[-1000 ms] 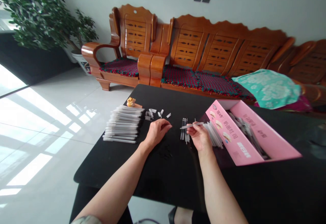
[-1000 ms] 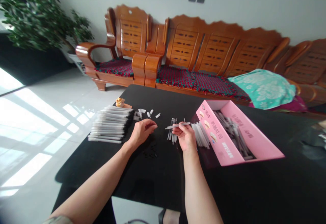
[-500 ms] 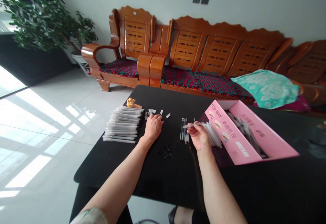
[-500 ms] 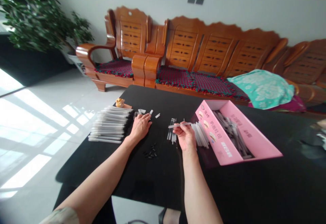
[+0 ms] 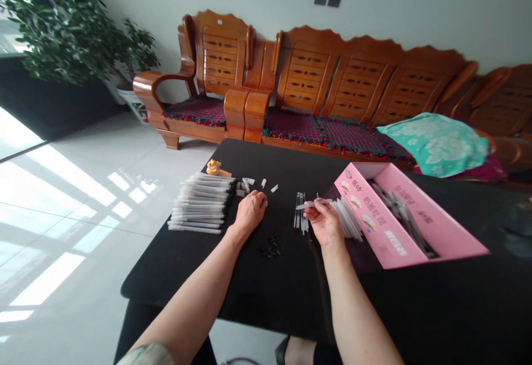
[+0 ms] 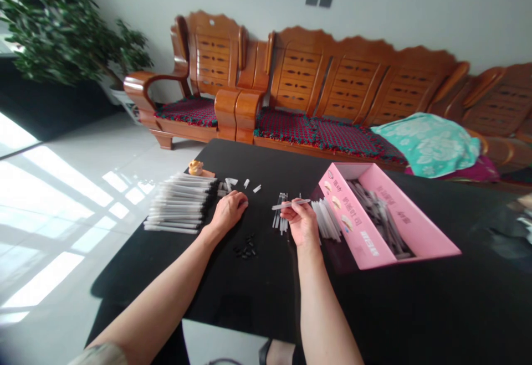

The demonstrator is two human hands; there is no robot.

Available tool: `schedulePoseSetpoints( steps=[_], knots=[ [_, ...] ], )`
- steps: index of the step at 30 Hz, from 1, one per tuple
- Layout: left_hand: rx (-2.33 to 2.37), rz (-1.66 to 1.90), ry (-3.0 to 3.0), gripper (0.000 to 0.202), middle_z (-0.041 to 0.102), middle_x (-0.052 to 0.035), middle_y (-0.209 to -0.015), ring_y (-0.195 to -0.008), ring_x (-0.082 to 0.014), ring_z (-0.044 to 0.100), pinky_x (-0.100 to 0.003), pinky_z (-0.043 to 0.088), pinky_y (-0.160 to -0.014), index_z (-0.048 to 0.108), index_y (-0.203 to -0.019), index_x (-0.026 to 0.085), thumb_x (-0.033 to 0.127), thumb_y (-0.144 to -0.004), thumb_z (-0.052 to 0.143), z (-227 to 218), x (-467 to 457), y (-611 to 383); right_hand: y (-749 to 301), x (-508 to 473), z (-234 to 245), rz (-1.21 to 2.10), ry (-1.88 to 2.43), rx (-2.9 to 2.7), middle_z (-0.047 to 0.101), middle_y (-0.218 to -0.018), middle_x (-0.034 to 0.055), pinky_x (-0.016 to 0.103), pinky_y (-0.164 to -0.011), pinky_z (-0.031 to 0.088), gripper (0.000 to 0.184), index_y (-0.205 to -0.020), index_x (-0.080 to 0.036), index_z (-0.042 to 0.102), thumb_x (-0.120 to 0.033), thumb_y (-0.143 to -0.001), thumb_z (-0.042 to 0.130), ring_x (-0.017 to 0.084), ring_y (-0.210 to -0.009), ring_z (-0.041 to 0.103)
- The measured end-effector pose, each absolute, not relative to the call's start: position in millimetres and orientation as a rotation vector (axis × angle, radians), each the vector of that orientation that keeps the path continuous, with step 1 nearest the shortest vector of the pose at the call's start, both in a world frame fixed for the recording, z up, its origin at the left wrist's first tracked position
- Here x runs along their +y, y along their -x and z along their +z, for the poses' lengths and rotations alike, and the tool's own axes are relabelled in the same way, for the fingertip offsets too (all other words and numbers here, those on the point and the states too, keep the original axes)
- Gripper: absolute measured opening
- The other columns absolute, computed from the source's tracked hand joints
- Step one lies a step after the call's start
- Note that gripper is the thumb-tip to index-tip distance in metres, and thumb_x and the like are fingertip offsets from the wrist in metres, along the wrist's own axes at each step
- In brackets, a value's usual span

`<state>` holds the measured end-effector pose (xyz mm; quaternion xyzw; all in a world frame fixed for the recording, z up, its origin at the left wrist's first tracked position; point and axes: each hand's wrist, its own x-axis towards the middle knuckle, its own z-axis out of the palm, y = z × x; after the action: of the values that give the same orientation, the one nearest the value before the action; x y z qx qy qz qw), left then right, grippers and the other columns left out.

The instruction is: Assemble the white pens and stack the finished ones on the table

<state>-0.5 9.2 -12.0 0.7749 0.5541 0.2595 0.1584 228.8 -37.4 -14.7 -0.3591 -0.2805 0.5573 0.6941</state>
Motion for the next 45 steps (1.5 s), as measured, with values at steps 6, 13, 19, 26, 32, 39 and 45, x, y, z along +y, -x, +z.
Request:
schedulePoseSetpoints(
  steps=[6, 13, 19, 26, 32, 39, 45],
  knots=[
    [1.161, 1.065, -1.554, 0.024, 0.065, -0.0017, -0.073, -0.066, -0.0133, 0.061, -0.024, 0.049, -0.065, 0.064, -0.096, 0.015, 0.034, -0.081, 0.063, -10.7, 5.9, -2.8, -228.4, -38.1, -15.3, 1.288, 0.824, -0.662, 0.076, -0.074, 0.0037, 0.024, -0.056, 0.06, 0.019, -0.086, -0.018, 0.068, -0.025, -0.071, 0.078, 0.015, -0.06, 0.072],
    [0.771, 1.075, -0.977, 0.038, 0.069, -0.0065, -0.081, -0.069, -0.0127, 0.065, -0.025, 0.053, -0.068, 0.063, -0.092, 0.011, 0.039, -0.071, 0.077, -11.2, 3.1, -3.5, -222.0, -42.8, -9.5, 1.388, 0.874, -0.775, 0.07, -0.066, 0.0011, 0.022, -0.046, 0.055, 0.024, -0.093, -0.015, 0.069, -0.03, -0.075, 0.076, 0.012, -0.048, 0.064],
    [0.721, 1.071, -0.901, 0.036, 0.069, -0.0057, -0.079, -0.068, -0.0119, 0.065, -0.023, 0.054, -0.066, 0.064, -0.091, 0.01, 0.035, -0.07, 0.08, -10.3, 0.7, -5.4, -218.8, -45.9, -6.3, 1.484, 0.85, -0.881, 0.065, -0.06, -0.0006, 0.021, -0.038, 0.048, 0.025, -0.1, -0.014, 0.069, -0.031, -0.081, 0.07, 0.012, -0.044, 0.058],
    [0.779, 1.012, -0.973, 0.031, 0.069, -0.0053, -0.075, -0.063, -0.0131, 0.065, -0.023, 0.052, -0.06, 0.063, -0.084, 0.012, 0.034, -0.069, 0.078, -7.0, -2.7, -9.7, -220.4, -44.1, -9.4, 1.453, 0.851, -0.854, 0.07, -0.066, 0.0027, 0.021, -0.04, 0.05, 0.019, -0.092, -0.016, 0.067, -0.03, -0.08, 0.071, 0.013, -0.045, 0.061],
    [1.338, 0.941, -1.62, 0.011, 0.066, -0.0003, -0.061, -0.051, -0.0113, 0.059, -0.021, 0.043, -0.054, 0.071, -0.08, 0.016, 0.024, -0.077, 0.064, -7.4, 1.0, -2.7, -221.5, -44.2, -9.7, 1.447, 0.857, -0.859, 0.07, -0.066, 0.0026, 0.021, -0.041, 0.051, 0.02, -0.094, -0.016, 0.068, -0.03, -0.08, 0.071, 0.013, -0.045, 0.062],
    [1.439, 0.881, -1.968, 0.02, 0.065, 0.0012, -0.066, -0.058, -0.0116, 0.056, -0.022, 0.039, -0.06, 0.072, -0.094, 0.019, 0.027, -0.077, 0.067, -3.1, -3.2, 1.8, -222.0, -43.3, -9.6, 1.429, 0.861, -0.846, 0.071, -0.066, 0.0024, 0.021, -0.041, 0.051, 0.021, -0.093, -0.016, 0.069, -0.03, -0.078, 0.073, 0.013, -0.046, 0.062],
    [0.96, 0.54, -2.143, 0.015, 0.063, 0.0005, -0.062, -0.057, -0.0116, 0.056, -0.02, 0.036, -0.054, 0.068, -0.071, 0.016, 0.031, -0.073, 0.072, 5.6, -15.5, -0.4, -222.4, -43.3, -10.3, 1.424, 0.852, -0.85, 0.07, -0.065, 0.0021, 0.021, -0.04, 0.051, 0.02, -0.093, -0.016, 0.068, -0.03, -0.079, 0.072, 0.013, -0.045, 0.062]
  ],
)
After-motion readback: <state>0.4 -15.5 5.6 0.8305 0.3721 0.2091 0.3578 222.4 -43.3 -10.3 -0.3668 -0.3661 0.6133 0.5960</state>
